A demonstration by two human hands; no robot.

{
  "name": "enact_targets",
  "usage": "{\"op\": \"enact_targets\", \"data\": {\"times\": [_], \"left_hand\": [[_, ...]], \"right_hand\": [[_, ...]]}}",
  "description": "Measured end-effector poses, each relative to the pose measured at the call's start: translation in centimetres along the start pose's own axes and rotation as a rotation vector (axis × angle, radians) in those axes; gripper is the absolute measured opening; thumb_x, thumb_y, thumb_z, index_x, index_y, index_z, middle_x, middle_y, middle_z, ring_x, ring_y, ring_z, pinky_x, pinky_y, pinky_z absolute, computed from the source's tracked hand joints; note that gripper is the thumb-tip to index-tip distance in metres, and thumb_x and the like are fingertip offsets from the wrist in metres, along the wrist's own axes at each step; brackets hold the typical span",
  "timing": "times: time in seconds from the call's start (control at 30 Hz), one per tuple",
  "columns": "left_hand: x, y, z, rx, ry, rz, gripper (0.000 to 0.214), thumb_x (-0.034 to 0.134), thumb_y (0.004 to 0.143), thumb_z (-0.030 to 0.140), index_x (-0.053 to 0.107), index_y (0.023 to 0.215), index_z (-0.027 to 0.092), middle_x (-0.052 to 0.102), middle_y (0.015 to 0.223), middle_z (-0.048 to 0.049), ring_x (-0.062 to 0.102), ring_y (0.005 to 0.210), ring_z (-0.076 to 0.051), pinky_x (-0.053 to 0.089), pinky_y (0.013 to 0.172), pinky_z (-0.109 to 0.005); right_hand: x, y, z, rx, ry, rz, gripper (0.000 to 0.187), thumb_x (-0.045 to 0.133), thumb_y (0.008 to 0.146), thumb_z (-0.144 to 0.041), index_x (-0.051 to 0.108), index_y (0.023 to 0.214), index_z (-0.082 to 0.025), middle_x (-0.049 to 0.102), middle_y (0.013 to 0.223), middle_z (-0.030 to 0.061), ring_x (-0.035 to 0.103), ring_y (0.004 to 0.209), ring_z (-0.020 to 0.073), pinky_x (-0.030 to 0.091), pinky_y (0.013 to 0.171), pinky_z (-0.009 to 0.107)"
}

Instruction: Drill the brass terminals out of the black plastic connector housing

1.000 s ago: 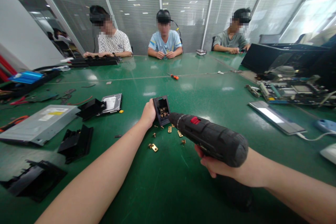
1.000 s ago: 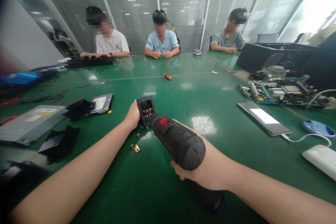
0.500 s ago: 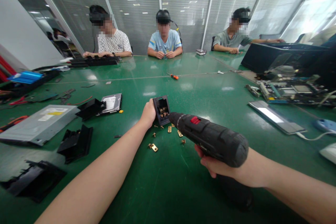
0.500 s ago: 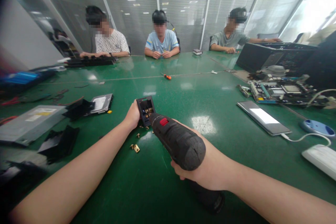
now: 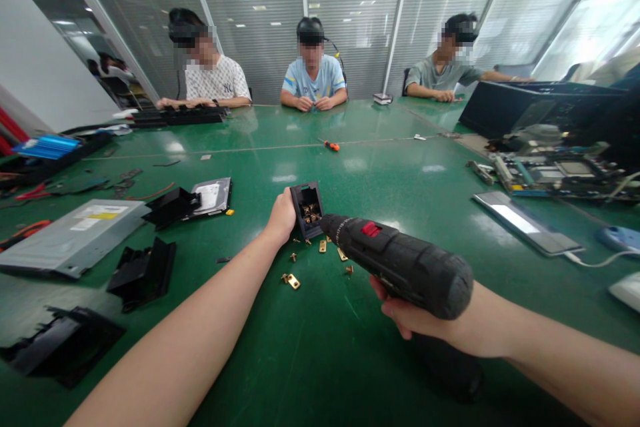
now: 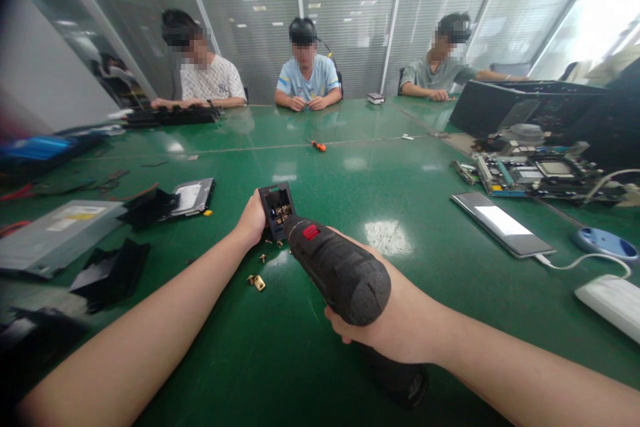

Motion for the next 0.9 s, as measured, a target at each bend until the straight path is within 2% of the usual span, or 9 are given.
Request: {"op": "enact_targets", "data": {"times": [0.07,0.27,0.47,0.63,0.9], "left_hand": [[0.00,-0.01,0.02,0.004,0.009,0.000,0.034,0.055,0.090,0.050,0.064,0.073,0.022,0.064,0.066,0.0012,0.062,0.071,-0.021,0.051,0.072,-0.033],[0.00,-0.05,0.28,-0.001,0.028,-0.005,0.039,0.051,0.091,0.051,0.064,0.072,0.020,0.063,0.065,0.0012,0.060,0.071,-0.020,0.049,0.073,-0.032],[0.07,-0.12,0.39,-0.003,0.012,-0.005,0.039,0.051,0.092,0.050,0.064,0.071,0.020,0.064,0.066,0.0010,0.060,0.071,-0.020,0.050,0.072,-0.031],[0.13,-0.15,0.42,-0.020,-0.006,-0.014,0.039,0.051,0.092,0.051,0.065,0.071,0.020,0.065,0.066,0.0003,0.061,0.070,-0.021,0.050,0.071,-0.032],[0.07,-0.09,0.36,-0.027,-0.015,0.001,0.038,0.051,0.092,0.051,0.065,0.073,0.020,0.065,0.067,0.0000,0.062,0.071,-0.021,0.051,0.072,-0.033]], "right_hand": [[0.01,-0.02,0.08,0.001,-0.002,0.004,0.071,0.070,0.082,-0.022,0.041,0.146,-0.020,0.068,0.085,-0.0005,0.069,0.055,0.0140,0.061,0.052,0.027],[0.14,0.06,-0.02,-0.019,-0.007,0.019,0.058,0.070,0.080,-0.019,0.052,0.135,-0.020,0.067,0.082,-0.0014,0.069,0.054,0.0131,0.060,0.053,0.026],[0.13,-0.05,0.04,-0.003,-0.001,0.023,0.070,0.071,0.082,-0.022,0.043,0.146,-0.021,0.069,0.084,-0.0006,0.069,0.055,0.0142,0.060,0.053,0.027],[0.08,-0.11,0.00,-0.009,0.003,0.015,0.069,0.071,0.080,-0.019,0.045,0.144,-0.021,0.067,0.082,-0.0018,0.068,0.054,0.0134,0.060,0.052,0.026],[0.10,-0.07,-0.30,0.007,-0.005,-0.003,0.074,0.070,0.081,-0.019,0.040,0.148,-0.021,0.066,0.083,-0.0016,0.068,0.055,0.0133,0.060,0.053,0.026]]}}
Point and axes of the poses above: each hand's wrist, its own y-axis towards the middle knuckle, its own x-axis out of the palm, z = x × y, the point moved 2 cm from there along y, towards the middle knuckle
